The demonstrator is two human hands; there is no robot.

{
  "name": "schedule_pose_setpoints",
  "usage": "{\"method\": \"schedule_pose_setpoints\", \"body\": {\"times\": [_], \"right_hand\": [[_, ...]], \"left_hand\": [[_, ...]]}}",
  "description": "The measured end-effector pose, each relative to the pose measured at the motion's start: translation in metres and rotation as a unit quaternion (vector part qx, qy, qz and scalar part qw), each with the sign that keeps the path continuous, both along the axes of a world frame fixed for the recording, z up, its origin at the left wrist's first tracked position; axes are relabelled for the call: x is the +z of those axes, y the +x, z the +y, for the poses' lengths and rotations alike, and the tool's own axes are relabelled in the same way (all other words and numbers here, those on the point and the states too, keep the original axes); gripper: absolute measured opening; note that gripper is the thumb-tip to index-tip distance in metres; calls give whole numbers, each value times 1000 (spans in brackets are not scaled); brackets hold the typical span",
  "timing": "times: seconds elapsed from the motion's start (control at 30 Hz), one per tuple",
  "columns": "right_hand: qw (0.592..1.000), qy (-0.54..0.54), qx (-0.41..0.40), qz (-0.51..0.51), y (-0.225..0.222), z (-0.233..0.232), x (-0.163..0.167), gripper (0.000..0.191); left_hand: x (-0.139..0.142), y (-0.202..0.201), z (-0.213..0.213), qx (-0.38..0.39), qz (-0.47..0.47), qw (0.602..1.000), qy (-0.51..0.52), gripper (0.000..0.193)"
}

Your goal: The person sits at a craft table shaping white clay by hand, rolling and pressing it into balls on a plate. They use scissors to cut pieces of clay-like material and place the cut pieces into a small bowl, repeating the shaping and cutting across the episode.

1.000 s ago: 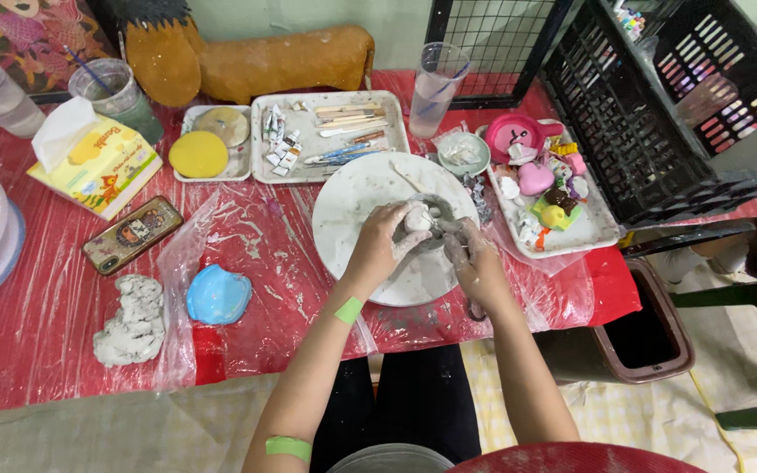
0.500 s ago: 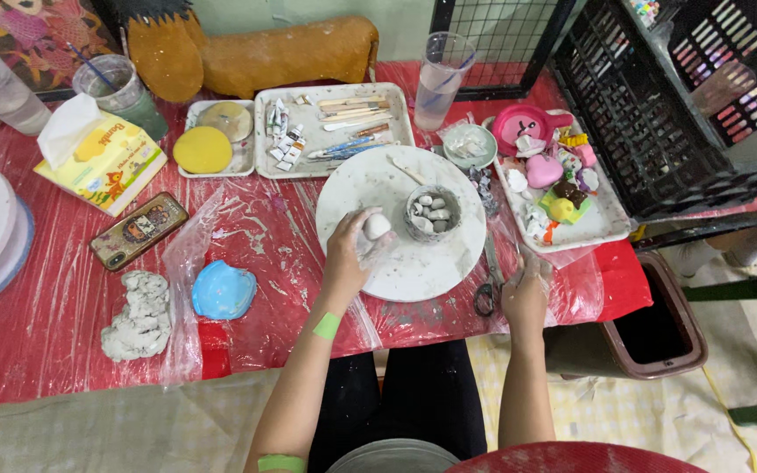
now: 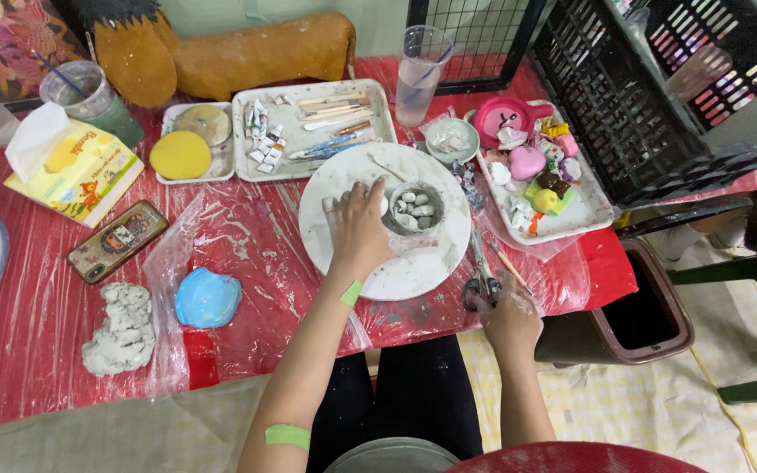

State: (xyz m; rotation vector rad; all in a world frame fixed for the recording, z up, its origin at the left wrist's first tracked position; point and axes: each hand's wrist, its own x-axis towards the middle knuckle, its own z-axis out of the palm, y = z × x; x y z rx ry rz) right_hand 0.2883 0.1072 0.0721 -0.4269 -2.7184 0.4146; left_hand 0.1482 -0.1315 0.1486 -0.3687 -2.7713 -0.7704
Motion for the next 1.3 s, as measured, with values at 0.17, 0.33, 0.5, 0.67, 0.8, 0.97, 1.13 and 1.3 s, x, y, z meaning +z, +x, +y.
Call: {"method": "schedule_pose_setpoints", "body": {"times": [0.17, 0.33, 0.5, 0.67, 0.8, 0.97, 1.13, 1.3], "right_hand": [[971, -26, 27, -235, -31, 38, 1, 62], [905, -358, 156, -170, -39, 78, -14, 57], [717, -676, 164, -33, -16, 53, -29, 46], [608, -764, 214, -30, -27, -28, -11, 44], [552, -790, 261, -58, -33, -79, 9, 41], [469, -837, 266, -93, -38, -115, 5, 53], [571, -729, 362, -110, -40, -127, 3, 62], [623, -687, 347, -137, -41, -131, 12, 63]], "left_hand": [[-18, -20, 1, -41, -15, 998, 47, 102], [-28, -17, -15, -64, 29, 995, 74, 85], [-6, 16, -48, -80, -21, 988, 130, 91], [-2, 39, -59, -56, 26, 984, 168, 93], [-15, 51, -65, -106, -69, 875, 466, 53], [-25, 52, -56, -149, -62, 870, 466, 47], [-21, 48, -49, -153, -71, 841, 514, 43], [-23, 54, -35, -63, -215, 786, 577, 42]]}}
